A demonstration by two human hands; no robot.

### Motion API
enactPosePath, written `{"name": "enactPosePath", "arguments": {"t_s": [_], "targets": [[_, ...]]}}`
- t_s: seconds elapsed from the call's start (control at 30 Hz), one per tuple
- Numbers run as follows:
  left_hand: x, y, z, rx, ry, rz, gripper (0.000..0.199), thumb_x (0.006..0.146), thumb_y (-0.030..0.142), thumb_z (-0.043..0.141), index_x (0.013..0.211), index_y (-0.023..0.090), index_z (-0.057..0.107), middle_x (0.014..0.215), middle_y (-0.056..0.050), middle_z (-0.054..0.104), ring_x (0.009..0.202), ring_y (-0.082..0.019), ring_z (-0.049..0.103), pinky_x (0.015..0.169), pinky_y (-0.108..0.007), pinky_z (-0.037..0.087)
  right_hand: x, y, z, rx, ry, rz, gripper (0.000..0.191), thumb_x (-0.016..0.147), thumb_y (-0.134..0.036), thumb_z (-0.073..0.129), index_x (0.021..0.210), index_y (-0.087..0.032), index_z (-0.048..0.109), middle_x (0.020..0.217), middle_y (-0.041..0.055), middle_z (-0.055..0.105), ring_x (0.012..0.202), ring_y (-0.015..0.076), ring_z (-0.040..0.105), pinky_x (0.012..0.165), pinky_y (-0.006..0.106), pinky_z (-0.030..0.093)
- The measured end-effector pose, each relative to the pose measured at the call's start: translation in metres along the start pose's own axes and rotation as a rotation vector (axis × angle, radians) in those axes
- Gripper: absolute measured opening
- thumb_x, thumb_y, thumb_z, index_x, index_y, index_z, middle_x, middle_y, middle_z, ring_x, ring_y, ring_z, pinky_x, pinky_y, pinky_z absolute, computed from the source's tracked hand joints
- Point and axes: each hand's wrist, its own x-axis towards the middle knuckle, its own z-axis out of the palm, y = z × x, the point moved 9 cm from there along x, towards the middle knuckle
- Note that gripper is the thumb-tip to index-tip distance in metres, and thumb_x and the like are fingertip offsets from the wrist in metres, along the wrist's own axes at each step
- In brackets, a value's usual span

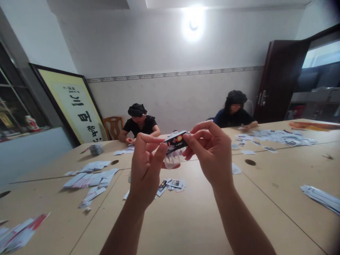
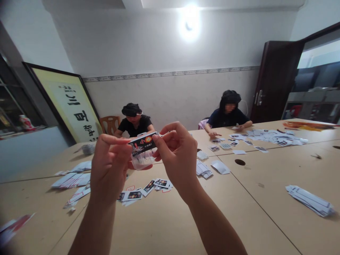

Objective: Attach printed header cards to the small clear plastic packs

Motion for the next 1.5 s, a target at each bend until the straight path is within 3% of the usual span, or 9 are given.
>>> {"name": "enactPosePath", "arguments": {"t_s": [0.23,0.43,0.7,1.03,1.2,1.37,1.5], "targets": [[-0.003,0.005,0.002,-0.009,0.041,-0.013,0.017,0.096,0.034,0.066,0.097,0.024,0.053,0.097,-0.001,0.068,0.08,-0.014,0.074,0.051,-0.014,0.06,-0.001,-0.002,0.0,-0.014,0.001,-0.004,0.021,0.082,-0.029,0.079,0.081,-0.023,0.059,0.059,-0.0057,0.067,0.045,0.0131,0.068,0.041,0.022,0.056],[-0.003,0.004,0.002,-0.001,0.034,0.003,0.018,0.095,0.035,0.067,0.097,0.024,0.054,0.123,-0.005,0.065,0.081,-0.013,0.075,0.05,-0.016,0.061,-0.002,-0.003,-0.001,0.013,0.008,-0.016,0.019,0.082,-0.026,0.079,0.081,-0.022,0.06,0.059,-0.0058,0.067,0.045,0.0126,0.068,0.041,0.021,0.056],[-0.003,0.004,0.0,0.03,0.03,0.031,0.017,0.096,0.034,0.067,0.098,0.023,0.054,0.134,-0.006,0.062,0.089,-0.014,0.074,0.052,-0.015,0.061,-0.001,-0.002,0.0,0.006,0.003,-0.011,0.02,0.082,-0.027,0.079,0.08,-0.022,0.059,0.058,-0.0059,0.067,0.045,0.0125,0.067,0.041,0.021,0.056],[-0.004,0.006,0.001,0.04,0.023,0.076,0.014,0.097,0.032,0.065,0.097,0.023,0.055,0.122,-0.004,0.065,0.071,-0.008,0.07,0.05,-0.014,0.06,0.0,0.001,0.002,0.052,-0.021,0.021,0.018,0.081,-0.021,0.078,0.078,-0.022,0.06,0.057,-0.0064,0.065,0.045,0.0118,0.067,0.039,0.02,0.054],[-0.005,0.007,0.003,0.041,0.026,0.123,0.015,0.096,0.031,0.067,0.1,0.023,0.056,0.122,-0.006,0.063,0.074,-0.01,0.071,0.052,-0.017,0.062,0.002,0.004,0.0,0.067,-0.031,0.038,0.02,0.081,-0.023,0.079,0.077,-0.022,0.06,0.056,-0.0065,0.065,0.045,0.0119,0.067,0.04,0.021,0.054],[0.0,-0.001,-0.002,-0.006,0.057,0.058,0.017,0.096,0.033,0.068,0.098,0.023,0.055,0.102,-0.001,0.068,0.069,-0.009,0.07,0.05,-0.014,0.06,0.011,0.015,-0.004,0.017,-0.092,0.084,0.031,0.079,-0.033,0.083,0.076,-0.023,0.055,0.044,-0.011,0.052,0.033,0.0072,0.05,0.031,0.017,0.038],[0.007,-0.009,-0.01,-0.097,0.046,-0.001,0.018,0.094,0.036,0.07,0.097,0.024,0.056,0.087,0.004,0.068,0.059,-0.008,0.067,0.05,-0.016,0.062,0.016,0.025,0.002,0.03,-0.196,0.139,0.035,0.078,-0.041,0.085,0.085,-0.024,0.056,0.043,-0.0125,0.049,0.033,0.0064,0.045,0.033,0.017,0.036]]}}
